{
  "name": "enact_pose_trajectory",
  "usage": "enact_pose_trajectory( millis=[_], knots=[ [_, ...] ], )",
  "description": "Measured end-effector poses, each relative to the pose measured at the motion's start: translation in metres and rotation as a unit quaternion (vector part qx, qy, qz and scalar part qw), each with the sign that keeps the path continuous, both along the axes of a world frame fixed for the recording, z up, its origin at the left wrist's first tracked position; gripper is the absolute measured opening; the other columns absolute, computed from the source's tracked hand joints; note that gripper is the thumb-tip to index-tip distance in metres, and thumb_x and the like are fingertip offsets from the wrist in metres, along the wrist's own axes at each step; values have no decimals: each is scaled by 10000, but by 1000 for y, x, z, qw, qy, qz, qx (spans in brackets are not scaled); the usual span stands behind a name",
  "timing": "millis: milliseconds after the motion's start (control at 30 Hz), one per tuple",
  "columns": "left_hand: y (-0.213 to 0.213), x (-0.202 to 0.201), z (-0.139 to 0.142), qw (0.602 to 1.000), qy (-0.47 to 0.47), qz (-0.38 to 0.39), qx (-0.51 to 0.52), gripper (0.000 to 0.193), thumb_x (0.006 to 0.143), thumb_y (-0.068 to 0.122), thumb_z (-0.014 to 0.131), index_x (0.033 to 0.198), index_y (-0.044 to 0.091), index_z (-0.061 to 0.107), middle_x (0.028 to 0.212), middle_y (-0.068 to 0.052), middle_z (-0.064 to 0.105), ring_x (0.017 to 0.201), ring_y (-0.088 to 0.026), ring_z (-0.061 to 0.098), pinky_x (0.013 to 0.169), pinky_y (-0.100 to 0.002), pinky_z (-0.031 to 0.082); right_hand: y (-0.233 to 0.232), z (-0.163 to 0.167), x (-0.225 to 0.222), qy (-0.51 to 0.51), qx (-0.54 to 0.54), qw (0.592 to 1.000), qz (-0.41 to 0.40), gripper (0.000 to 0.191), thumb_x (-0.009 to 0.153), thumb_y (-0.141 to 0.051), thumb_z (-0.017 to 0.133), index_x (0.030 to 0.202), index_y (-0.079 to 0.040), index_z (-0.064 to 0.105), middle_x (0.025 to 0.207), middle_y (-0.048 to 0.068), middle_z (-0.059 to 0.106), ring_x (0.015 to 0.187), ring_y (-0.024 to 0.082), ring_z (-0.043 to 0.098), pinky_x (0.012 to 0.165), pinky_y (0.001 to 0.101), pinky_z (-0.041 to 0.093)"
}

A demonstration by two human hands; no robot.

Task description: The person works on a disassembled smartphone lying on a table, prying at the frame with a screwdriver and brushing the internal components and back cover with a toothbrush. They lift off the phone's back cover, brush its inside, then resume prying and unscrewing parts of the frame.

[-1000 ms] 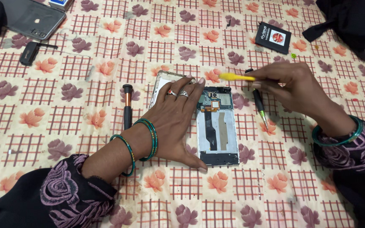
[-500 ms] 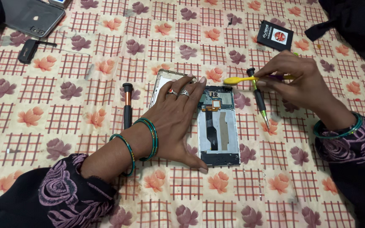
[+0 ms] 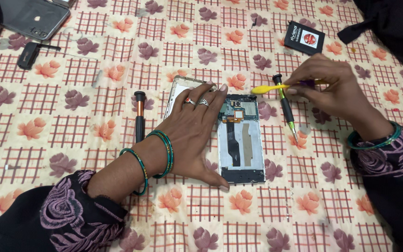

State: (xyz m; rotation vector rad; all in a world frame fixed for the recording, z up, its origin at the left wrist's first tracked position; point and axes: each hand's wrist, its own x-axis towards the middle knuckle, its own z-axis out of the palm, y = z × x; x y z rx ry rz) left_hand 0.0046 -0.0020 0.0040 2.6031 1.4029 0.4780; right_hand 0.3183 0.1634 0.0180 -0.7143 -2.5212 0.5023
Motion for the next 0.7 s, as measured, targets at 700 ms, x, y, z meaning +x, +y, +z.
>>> enact_pose_trajectory(
  millis=[700],
  knots=[
    [-1, -1, 2, 1000, -14, -5, 11, 1656, 435, 940, 765, 1498, -167, 144, 1484, -374, 345, 1446, -486, 225, 1149, -613, 140, 4, -3, 0, 13, 14, 999, 38, 160, 855, -114, 840, 1001, -100, 777, 960, 27, 760, 927, 146, 695, 828, 311, 538]
  ],
)
